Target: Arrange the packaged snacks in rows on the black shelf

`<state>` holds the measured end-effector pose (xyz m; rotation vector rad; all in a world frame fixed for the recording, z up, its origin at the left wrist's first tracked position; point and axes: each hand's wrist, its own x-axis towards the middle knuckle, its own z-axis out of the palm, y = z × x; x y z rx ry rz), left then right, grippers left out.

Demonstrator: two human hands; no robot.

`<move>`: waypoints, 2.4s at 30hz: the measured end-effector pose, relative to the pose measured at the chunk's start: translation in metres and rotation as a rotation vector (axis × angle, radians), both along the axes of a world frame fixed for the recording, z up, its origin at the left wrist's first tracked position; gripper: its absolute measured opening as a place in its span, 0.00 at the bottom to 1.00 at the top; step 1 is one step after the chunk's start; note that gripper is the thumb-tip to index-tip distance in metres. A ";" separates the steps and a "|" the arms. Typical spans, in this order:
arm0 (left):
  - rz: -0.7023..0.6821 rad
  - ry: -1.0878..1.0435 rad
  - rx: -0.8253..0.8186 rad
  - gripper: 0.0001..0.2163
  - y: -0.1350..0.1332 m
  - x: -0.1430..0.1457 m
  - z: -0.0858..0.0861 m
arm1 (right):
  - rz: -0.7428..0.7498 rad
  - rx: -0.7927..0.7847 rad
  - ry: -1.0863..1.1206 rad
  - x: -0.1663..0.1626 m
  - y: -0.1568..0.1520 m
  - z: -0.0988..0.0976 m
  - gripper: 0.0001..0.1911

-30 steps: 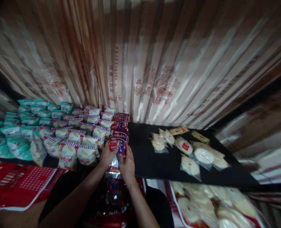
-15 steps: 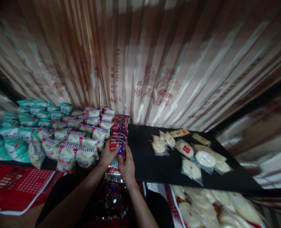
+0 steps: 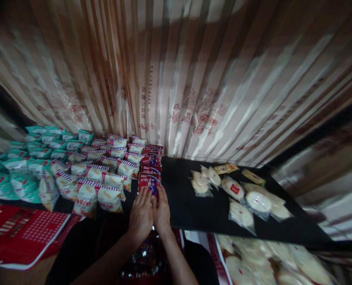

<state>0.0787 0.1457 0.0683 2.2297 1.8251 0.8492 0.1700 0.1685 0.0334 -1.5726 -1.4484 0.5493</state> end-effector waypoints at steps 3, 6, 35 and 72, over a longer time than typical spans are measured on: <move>0.018 0.045 0.035 0.20 0.001 -0.002 -0.003 | -0.034 -0.006 -0.056 0.004 0.000 0.005 0.23; -0.002 0.080 0.060 0.20 0.000 -0.007 0.000 | -0.079 0.051 -0.152 0.008 0.010 0.019 0.23; 0.040 0.201 0.094 0.30 -0.007 -0.003 -0.026 | 0.032 -0.298 -0.746 -0.054 0.118 0.058 0.28; -0.042 0.168 0.012 0.30 0.020 -0.005 -0.025 | -0.017 -0.212 -0.652 -0.051 0.144 0.040 0.28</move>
